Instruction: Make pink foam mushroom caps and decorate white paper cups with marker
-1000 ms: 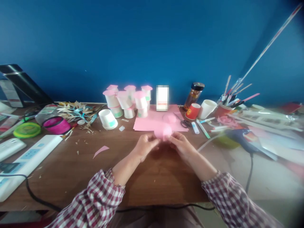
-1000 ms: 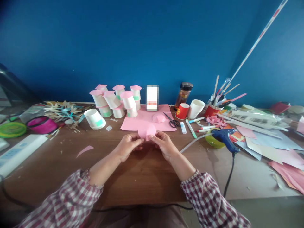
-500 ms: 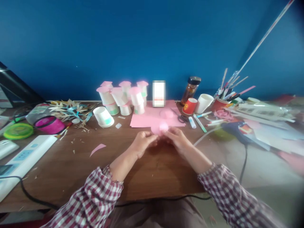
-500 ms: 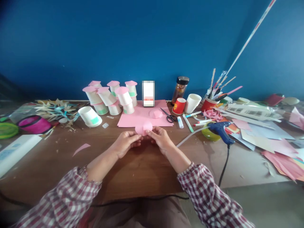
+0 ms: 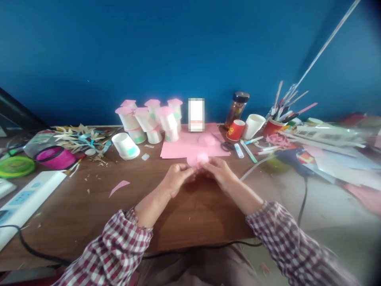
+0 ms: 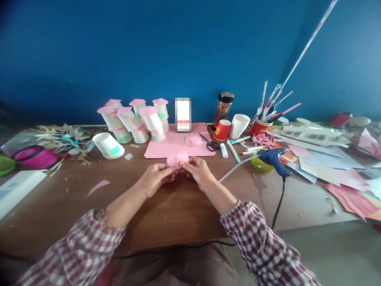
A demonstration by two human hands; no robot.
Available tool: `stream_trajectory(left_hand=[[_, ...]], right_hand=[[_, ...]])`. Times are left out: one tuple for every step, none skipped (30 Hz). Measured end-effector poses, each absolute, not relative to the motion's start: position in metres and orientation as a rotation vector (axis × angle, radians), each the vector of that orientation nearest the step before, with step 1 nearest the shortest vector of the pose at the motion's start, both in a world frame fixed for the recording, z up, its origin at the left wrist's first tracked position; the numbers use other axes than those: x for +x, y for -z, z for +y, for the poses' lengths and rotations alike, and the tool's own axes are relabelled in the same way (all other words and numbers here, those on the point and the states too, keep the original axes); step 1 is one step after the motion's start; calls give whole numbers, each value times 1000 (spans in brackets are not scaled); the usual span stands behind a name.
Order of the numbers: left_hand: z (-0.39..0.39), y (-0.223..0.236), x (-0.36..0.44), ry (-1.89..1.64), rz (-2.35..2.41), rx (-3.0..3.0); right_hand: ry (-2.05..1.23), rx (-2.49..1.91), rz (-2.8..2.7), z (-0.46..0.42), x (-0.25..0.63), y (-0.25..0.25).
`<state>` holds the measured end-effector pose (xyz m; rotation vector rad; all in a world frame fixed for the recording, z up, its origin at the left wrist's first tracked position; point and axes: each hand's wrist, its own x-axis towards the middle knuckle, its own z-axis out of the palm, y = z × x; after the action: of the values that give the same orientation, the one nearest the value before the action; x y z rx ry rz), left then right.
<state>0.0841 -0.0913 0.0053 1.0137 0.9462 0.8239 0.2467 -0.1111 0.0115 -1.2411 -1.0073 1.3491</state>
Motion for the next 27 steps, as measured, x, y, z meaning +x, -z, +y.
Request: stream_trajectory(left_hand=[[-91,-5,84,-824,947,1014],[-91,-5,84,-823,946,1015],[-91,-5,84,-822,945,1017],[-91,-5,84,-820,943,1020],[-91,-4,84,-816,940,1025],[-91,-4,84,-814,935,1029],[-91,-4,84,-811,930,1034],[-91,-4,83,-809,925,1040],[-91,-3,83,-808,918,1047],[-91,-3,83,-806,911,1056],[-91,-3,83,-805,906,1063],[-91,-3,83,-807,908,1066],[-91,-2,84,-814,917,1065],[-91,-2,84,-825,930,1060],[-91,-2,85,-839,944,1053],[-91,-2,85,-853,955,1045],[-90,-2,86,-864,961,1034],[-90,-3,86,-872,965,1018],[-90,-3,86,-878,970,999],[-90,-4,86,-880,978,982],[-90,-5,86,-882,988,971],[-90,-5,85,-884,995,971],[-91,-5,85,-887,994,984],[-91,-5,85,-889,987,1005],[-92,-5,85,-892,977,1028],[-92,-5,84,-895,968,1048],[-93,-5,84,-899,961,1065]], right_hand=[[-1345,-1243,-1012,-111,247,-12],[-1341,-1246,-1015,-111,246,-12],[-1338,-1249,-1016,-111,246,-12],[-1334,-1254,-1013,-111,246,-12],[-1329,-1257,-1009,-111,246,-12],[-1323,-1258,-1006,-111,246,-12],[-1315,-1255,-1004,-111,246,-12],[-1305,-1251,-1001,-112,245,-12],[-1294,-1250,-1001,-112,245,-12],[-1283,-1256,-1000,-112,244,-12],[-1272,-1264,-1002,-113,244,-12],[-1261,-1271,-1006,-113,243,-12],[-1250,-1274,-1015,-113,243,-11],[-1242,-1271,-1024,-113,243,-11],[-1243,-1262,-1029,-113,243,-11],[-1252,-1249,-1026,-113,243,-10],[-1268,-1236,-1013,-112,244,-10],[-1287,-1226,-991,-112,245,-9],[-1309,-1219,-964,-111,246,-8],[-1327,-1212,-943,-110,246,-8],[-1341,-1203,-936,-110,247,-7],[-1352,-1191,-942,-110,247,-6],[-1363,-1176,-959,-110,247,-6],[-1373,-1161,-979,-110,247,-5],[-1383,-1148,-993,-110,246,-5],[-1389,-1139,-997,-111,245,-5],[-1394,-1133,-992,-111,245,-5]])
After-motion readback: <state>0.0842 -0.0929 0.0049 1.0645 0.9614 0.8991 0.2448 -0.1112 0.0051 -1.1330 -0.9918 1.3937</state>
